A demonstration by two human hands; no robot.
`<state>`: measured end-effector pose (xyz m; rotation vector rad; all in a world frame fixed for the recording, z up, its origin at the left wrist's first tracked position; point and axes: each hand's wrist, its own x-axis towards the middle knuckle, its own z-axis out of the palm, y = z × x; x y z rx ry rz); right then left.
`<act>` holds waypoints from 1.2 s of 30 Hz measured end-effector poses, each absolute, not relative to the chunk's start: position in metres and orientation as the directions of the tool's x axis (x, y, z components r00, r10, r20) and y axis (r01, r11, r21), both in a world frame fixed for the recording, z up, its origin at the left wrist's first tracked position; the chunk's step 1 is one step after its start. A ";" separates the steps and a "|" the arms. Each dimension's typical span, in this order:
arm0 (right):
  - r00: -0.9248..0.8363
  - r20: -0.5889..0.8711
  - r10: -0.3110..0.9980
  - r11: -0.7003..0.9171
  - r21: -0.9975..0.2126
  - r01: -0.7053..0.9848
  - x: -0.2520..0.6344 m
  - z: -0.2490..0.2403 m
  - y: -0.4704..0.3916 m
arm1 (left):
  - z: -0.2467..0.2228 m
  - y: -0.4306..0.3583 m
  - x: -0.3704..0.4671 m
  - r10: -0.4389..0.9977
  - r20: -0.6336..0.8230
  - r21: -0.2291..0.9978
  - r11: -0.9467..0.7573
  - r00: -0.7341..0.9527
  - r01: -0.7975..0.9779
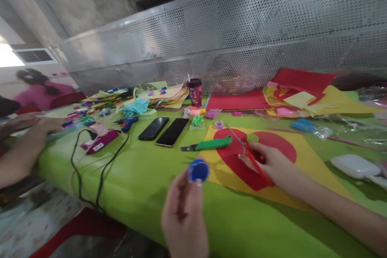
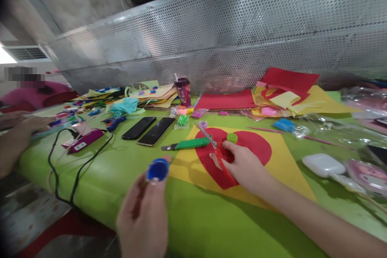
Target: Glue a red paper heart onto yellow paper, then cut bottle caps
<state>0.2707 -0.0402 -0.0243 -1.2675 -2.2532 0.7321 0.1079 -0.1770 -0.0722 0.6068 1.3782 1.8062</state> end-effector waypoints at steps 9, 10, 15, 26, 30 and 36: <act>-0.492 0.352 0.797 0.604 -0.455 0.654 0.274 -0.029 -0.043 | -0.054 -0.176 0.071 0.733 0.045 0.852 -0.383 -0.679 -0.357; -0.528 0.406 0.746 0.664 -0.397 0.633 0.275 -0.030 -0.045 | -0.052 -0.173 0.077 0.770 0.038 0.853 -0.357 -0.637 -0.380; -0.681 0.545 0.489 0.840 -0.085 0.535 0.277 -0.032 -0.055 | -0.043 -0.164 0.096 0.864 -0.021 0.841 -0.257 -0.503 -0.476; -0.745 0.539 0.394 0.851 0.092 0.517 0.275 -0.026 -0.057 | -0.039 -0.151 0.081 0.935 -0.045 0.840 -0.155 -0.351 -0.520; -0.738 0.539 0.406 0.830 0.120 0.545 0.275 -0.025 -0.057 | -0.036 -0.153 0.081 0.944 -0.060 0.846 -0.125 -0.325 -0.518; -0.759 0.507 0.408 0.827 0.146 0.542 0.278 -0.027 -0.055 | -0.035 -0.152 0.079 0.963 -0.026 0.832 -0.128 -0.268 -0.539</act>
